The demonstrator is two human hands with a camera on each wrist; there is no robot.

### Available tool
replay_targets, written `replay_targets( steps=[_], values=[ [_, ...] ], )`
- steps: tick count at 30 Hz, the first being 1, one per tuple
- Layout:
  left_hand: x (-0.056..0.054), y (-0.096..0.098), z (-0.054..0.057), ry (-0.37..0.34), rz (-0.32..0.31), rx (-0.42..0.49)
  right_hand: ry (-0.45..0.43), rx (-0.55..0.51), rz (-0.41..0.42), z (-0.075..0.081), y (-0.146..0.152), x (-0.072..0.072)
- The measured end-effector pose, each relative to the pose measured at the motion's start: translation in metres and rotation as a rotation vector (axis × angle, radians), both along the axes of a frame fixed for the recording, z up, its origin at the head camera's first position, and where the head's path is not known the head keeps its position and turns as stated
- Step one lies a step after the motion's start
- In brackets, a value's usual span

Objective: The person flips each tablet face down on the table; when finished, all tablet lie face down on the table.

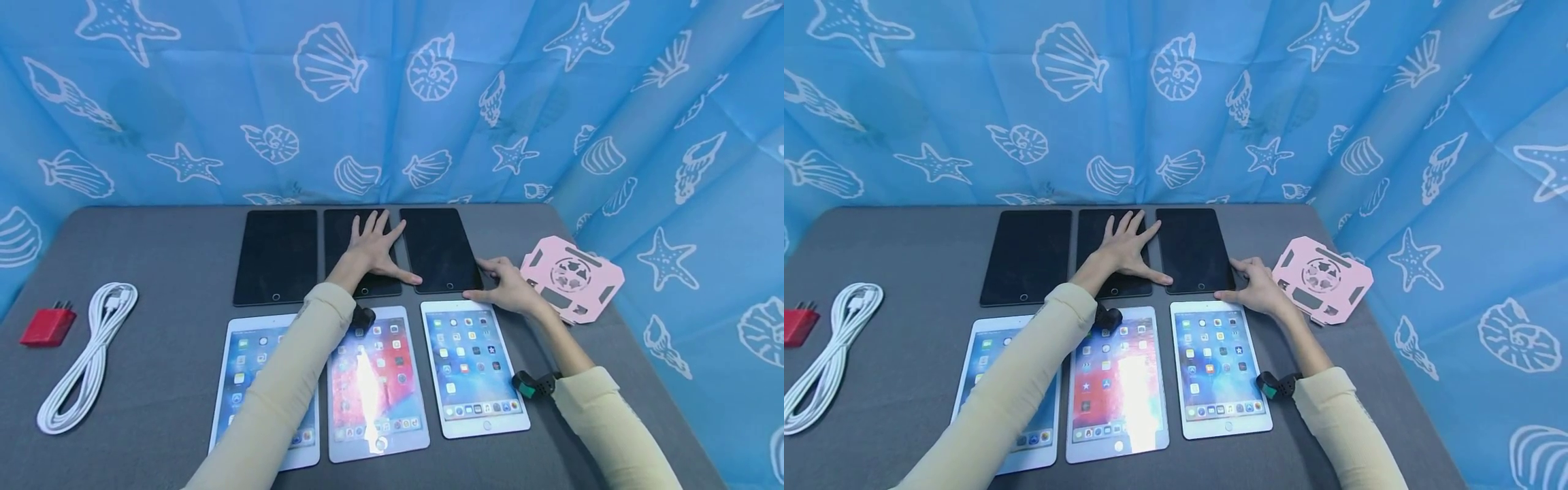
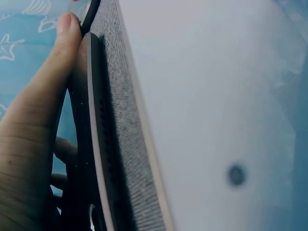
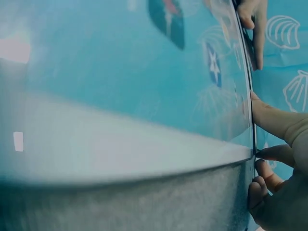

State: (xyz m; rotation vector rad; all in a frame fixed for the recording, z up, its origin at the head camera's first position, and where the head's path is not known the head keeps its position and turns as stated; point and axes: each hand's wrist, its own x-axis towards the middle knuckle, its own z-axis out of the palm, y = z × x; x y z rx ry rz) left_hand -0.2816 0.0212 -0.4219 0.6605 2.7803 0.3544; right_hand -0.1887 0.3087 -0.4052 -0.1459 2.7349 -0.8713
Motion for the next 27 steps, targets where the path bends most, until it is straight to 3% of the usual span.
replay_targets(
  steps=[19, 27],
  values=[
    [0.0010, -0.0021, -0.0019, 0.024, -0.009, 0.007, 0.012, -0.085, -0.026, -0.0063, 0.0027, -0.0022],
    [0.0012, -0.0024, -0.0024, 0.027, -0.011, 0.005, 0.095, -0.203, -0.007, -0.0080, 0.0023, 0.0011]
  ],
)
